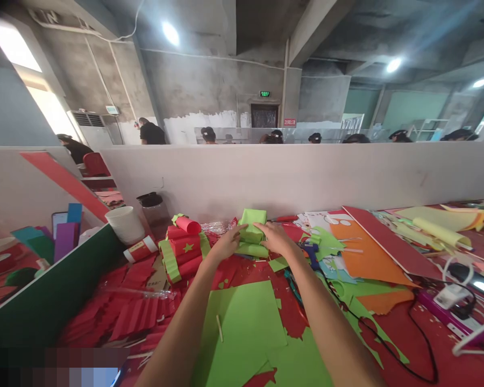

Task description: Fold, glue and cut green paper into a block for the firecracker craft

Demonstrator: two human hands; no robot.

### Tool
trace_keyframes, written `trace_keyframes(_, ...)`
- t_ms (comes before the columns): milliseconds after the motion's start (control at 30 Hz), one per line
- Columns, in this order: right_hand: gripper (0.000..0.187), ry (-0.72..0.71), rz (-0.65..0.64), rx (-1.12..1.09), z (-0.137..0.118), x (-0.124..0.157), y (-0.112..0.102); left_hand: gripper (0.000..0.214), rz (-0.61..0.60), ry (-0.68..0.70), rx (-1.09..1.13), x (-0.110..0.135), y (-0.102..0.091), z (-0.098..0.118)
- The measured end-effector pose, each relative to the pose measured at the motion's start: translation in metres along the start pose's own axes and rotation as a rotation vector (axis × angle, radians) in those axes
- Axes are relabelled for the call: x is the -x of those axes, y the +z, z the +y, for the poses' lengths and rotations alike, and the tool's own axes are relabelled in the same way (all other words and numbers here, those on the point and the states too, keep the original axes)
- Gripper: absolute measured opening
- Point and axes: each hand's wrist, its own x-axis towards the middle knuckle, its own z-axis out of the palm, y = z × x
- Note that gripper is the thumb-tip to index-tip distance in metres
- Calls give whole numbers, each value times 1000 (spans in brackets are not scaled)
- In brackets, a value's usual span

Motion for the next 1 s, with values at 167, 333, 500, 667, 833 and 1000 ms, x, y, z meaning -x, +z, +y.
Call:
trace_keyframes(167,73,-32,70,118,-5,0,12,59,-13,-29,-29,1,-4,1)
trace_keyframes(333,67,-15,107,179,-6,-1,20,58,-17,-35,-90,2,-4,3)
trace_keyframes(500,71,22,128,142,-8,-2,23,56,-6,-31,-62,1,-2,3)
trace_keyframes(667,71,-26,78,60,-5,-1,12,58,3,-29,-54,1,-2,-1)
trace_keyframes(833,59,-25,83,47,-5,-1,7,57,5,-23,-47,2,-3,-5)
trace_keyframes(1000,59,21,101,105,-10,-6,15,59,4,-13,-85,1,-2,-5)
